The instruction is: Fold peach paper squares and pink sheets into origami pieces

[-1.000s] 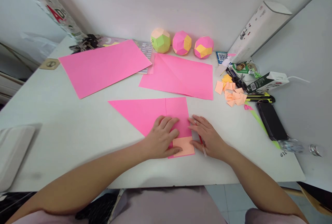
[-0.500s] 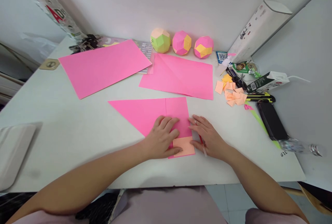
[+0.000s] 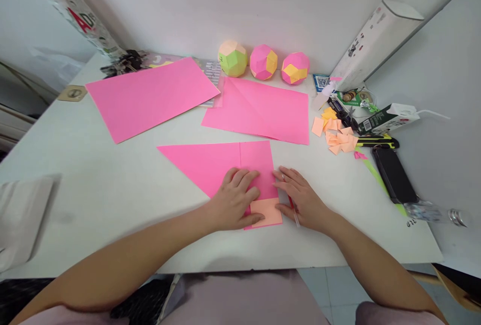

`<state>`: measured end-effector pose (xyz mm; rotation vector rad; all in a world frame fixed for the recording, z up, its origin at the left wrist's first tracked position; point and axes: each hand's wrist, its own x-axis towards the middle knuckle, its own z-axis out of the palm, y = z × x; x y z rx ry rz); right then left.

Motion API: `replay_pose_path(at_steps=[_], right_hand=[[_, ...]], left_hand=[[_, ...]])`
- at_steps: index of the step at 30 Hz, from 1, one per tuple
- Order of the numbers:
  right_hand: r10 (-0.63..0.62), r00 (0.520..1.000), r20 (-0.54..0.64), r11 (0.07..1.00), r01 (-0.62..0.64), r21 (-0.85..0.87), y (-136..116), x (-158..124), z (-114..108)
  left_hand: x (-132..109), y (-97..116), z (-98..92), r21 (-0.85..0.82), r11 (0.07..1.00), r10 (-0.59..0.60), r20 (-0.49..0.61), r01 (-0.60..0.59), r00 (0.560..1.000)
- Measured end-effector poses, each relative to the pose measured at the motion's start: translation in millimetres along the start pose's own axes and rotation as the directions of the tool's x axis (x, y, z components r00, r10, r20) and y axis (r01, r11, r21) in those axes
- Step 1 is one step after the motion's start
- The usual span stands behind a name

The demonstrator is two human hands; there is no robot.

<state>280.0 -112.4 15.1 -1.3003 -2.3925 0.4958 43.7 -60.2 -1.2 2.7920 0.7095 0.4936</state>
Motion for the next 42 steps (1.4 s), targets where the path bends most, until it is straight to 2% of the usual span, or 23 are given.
replay_pose_path(at_steps=[5,15,42], right_hand=[[0.003,1.000,0.002,1.000,-0.003,0.009,0.0,0.3,-0.3],[-0.005,1.000,-0.004,1.000,0.005,-0.005,-0.4,0.5,0.1],[-0.016,1.000,-0.006,1.000,0.016,-0.024,0.1,-0.4,0.9]], left_hand=[[-0.1,-0.1,-0.1,0.005,1.000,-0.002,0.001,0.002,1.000],[1.7,2.0,-4.5,0.007,0.997,0.078,-0.023,-0.078,0.997],[1.2,-0.6,-5.2,-0.044,0.998,0.045,0.045,-0.043,0.998]])
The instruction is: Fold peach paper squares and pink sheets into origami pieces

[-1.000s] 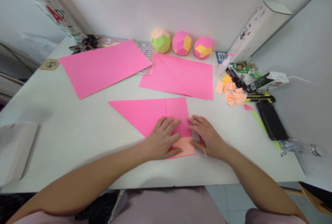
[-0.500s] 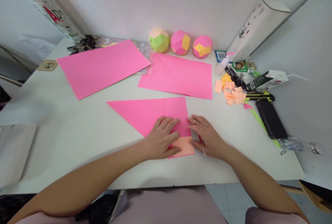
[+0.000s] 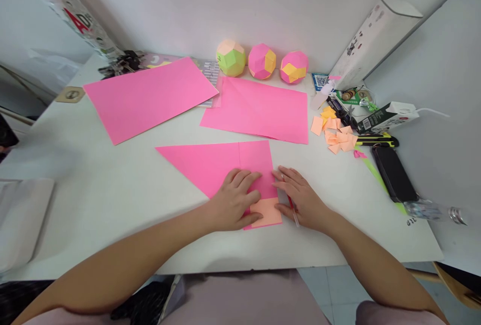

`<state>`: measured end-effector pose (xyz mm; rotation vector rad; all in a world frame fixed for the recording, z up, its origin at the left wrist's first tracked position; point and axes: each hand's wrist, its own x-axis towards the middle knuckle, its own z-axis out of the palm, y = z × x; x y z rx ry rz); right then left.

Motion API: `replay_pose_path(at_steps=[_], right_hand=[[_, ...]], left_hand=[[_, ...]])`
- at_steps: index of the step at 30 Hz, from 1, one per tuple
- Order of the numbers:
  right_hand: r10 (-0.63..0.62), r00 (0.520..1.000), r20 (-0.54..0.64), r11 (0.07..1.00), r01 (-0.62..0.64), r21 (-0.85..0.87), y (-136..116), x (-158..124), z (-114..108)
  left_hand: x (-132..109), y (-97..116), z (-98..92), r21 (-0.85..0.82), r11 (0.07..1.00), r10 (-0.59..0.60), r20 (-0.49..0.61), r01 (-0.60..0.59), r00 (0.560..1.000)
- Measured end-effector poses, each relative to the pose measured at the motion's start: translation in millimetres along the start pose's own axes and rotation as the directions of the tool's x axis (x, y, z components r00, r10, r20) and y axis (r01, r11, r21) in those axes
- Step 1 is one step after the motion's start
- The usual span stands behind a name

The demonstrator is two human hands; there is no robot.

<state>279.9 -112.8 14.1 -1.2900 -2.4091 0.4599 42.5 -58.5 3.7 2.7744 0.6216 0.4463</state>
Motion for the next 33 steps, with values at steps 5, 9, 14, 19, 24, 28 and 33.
replay_pose_path(at_steps=[5,9,14,19,24,28,33], right_hand=[[0.000,1.000,0.002,1.000,0.000,-0.006,0,0,-1],[-0.003,1.000,-0.003,1.000,0.003,-0.009,0,0,-1],[-0.001,1.000,0.006,1.000,0.001,-0.001,0,-1,0],[0.006,1.000,0.002,1.000,-0.006,0.001,1,-1,0],[0.003,1.000,0.001,1.000,-0.003,0.000,0,0,-1],[0.007,1.000,0.003,1.000,-0.007,0.009,0,1,-1],[0.010,1.000,0.006,1.000,-0.010,0.014,0,0,0]], left_hand=[[-1,0,1.3,0.001,1.000,-0.006,0.008,0.006,1.000],[-1,0,1.2,0.001,1.000,-0.008,0.009,0.008,1.000],[-1,0,0.8,-0.001,1.000,-0.005,0.006,0.005,1.000],[-1,0,0.4,-0.005,1.000,-0.008,0.012,0.008,1.000],[0,0,0.0,-0.016,1.000,-0.002,0.014,0.002,1.000],[1,-1,-3.8,-0.054,0.998,-0.020,0.047,0.022,0.999],[1,-2,-13.8,-0.104,0.992,-0.060,0.154,0.076,0.986]])
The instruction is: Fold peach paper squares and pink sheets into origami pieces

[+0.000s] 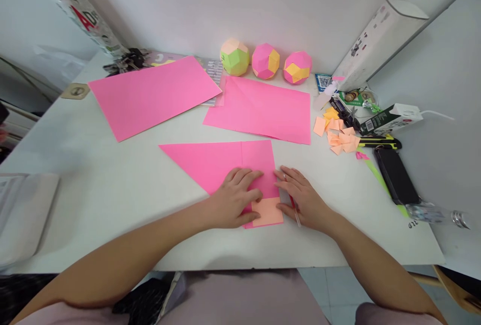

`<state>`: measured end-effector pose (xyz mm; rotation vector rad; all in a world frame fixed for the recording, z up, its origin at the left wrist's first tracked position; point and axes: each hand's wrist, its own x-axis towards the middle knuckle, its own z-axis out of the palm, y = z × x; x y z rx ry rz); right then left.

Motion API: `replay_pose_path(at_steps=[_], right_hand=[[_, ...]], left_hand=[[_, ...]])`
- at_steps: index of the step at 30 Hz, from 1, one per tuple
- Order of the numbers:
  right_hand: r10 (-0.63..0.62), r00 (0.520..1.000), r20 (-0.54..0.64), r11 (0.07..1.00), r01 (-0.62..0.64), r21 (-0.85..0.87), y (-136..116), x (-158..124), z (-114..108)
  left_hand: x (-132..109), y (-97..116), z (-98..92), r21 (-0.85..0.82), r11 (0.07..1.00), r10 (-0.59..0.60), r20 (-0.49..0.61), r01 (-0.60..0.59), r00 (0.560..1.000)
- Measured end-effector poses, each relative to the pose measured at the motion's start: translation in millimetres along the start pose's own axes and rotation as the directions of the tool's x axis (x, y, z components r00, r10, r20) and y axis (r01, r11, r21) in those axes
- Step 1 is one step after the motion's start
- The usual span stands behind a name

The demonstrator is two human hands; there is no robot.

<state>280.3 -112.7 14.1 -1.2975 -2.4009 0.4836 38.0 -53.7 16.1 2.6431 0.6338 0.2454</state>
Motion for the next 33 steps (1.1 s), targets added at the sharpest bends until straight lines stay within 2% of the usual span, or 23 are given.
replay_pose_path(at_steps=[6,9,12,14,17,20,22,25,29,33], right_hand=[[-0.009,1.000,-0.012,1.000,0.009,-0.001,1,2,-1],[-0.034,0.997,-0.075,0.998,0.037,0.045,1,4,-4],[-0.039,0.975,-0.220,0.982,0.078,0.170,-6,3,-8],[0.016,0.969,-0.245,0.942,0.067,0.329,-18,1,-11],[0.072,0.992,-0.104,0.822,0.000,0.570,-44,0,-17],[-0.039,0.998,0.056,0.813,-0.001,0.582,-71,5,-25],[-0.062,0.989,0.137,0.838,-0.023,0.545,-82,12,-25],[0.002,0.990,0.144,0.843,-0.079,0.532,-83,18,-14],[0.129,0.983,0.131,0.827,-0.180,0.532,-71,15,9],[0.110,0.992,0.064,0.856,-0.127,0.501,-68,13,18]], left_hand=[[-2,0,-7.8,-0.045,0.999,-0.023,0.083,0.027,0.996],[-2,0,-8.2,-0.054,0.998,-0.025,0.080,0.030,0.996],[-1,0,-7.6,-0.056,0.998,-0.022,0.060,0.025,0.998],[-1,0,-7.4,-0.052,0.998,-0.023,0.048,0.025,0.999],[-1,-1,-7.3,-0.049,0.998,-0.028,0.044,0.030,0.999],[0,-1,-6.4,-0.048,0.999,-0.020,0.037,0.022,0.999],[0,-2,-5.3,-0.042,0.999,-0.009,0.019,0.010,1.000],[-1,-4,-3.7,-0.040,0.999,-0.004,-0.010,0.003,1.000],[-1,-5,-1.4,-0.049,0.999,0.006,-0.040,-0.008,0.999],[-1,-6,0.3,-0.056,0.998,0.013,-0.056,-0.016,0.998]])
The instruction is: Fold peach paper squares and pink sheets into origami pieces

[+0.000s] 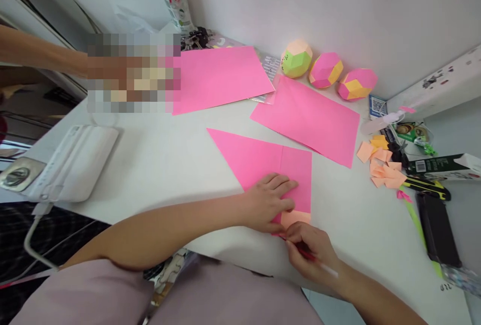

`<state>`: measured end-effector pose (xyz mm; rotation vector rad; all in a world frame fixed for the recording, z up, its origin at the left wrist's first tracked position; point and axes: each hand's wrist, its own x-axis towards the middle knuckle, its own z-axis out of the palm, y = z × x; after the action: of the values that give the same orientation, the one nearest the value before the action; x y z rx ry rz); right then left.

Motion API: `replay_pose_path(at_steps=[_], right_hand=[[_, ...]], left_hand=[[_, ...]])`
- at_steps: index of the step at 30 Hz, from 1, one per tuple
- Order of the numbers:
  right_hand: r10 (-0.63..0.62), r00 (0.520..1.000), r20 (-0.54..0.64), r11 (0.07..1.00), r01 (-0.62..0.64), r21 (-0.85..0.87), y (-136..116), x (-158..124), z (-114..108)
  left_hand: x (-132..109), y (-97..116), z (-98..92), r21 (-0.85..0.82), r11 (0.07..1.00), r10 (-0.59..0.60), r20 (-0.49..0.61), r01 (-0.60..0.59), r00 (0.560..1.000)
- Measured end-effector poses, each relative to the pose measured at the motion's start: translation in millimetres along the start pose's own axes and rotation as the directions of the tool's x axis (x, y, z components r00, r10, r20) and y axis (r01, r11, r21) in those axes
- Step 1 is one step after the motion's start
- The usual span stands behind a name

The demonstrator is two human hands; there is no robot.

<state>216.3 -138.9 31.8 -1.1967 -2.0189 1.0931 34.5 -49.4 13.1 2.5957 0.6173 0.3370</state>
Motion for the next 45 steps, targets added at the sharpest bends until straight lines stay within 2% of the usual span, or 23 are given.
replay_pose_path(at_steps=[8,45], right_hand=[[-0.037,0.998,-0.049,0.997,0.034,-0.068,-2.2,0.2,3.8],[-0.017,1.000,0.005,1.000,0.017,-0.026,3.3,-2.6,5.1]], left_hand=[[-1.0,-0.3,0.7,-0.018,1.000,-0.004,0.000,0.004,1.000],[-1.1,0.9,-2.5,-0.014,1.000,-0.008,0.021,0.008,1.000]])
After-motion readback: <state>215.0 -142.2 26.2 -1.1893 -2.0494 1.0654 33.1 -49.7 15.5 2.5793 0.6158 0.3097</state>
